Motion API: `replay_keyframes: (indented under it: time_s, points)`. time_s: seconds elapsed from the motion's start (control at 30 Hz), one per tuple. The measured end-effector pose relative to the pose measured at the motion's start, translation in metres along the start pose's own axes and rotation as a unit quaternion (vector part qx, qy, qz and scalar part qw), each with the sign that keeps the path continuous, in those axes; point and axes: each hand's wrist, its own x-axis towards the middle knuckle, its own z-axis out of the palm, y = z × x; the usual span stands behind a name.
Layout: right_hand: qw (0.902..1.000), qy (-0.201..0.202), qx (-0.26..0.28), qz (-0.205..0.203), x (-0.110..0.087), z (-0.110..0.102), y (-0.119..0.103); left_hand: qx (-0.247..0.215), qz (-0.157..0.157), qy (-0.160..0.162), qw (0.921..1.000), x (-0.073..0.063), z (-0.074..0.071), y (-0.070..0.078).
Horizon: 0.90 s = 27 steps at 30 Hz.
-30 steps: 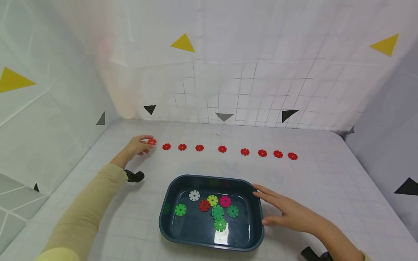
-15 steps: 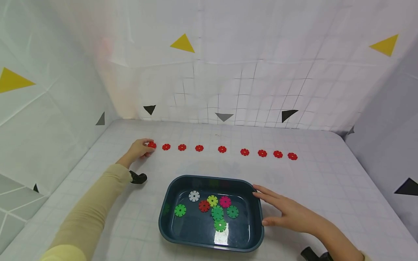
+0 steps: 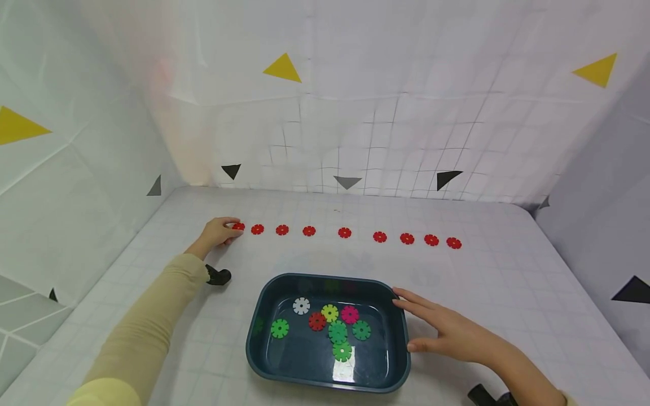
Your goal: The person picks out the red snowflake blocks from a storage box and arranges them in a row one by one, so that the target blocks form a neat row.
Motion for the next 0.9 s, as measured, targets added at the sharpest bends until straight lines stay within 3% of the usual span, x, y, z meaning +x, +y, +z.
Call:
replay_keyframes:
  time_s: [0.3,0.9]
  points:
    - [0.9998,0.001,0.001,-0.018,-0.0006,-0.0001,0.0018,0.014,-0.01,0.006,0.9998,0.0023,0.002,-0.0006]
    - [0.9999,-0.004,0.01,-0.003,-0.0006,-0.0002,-0.0002,0.017,-0.005,0.004,0.9998,0.0012,0.0013,-0.0001]
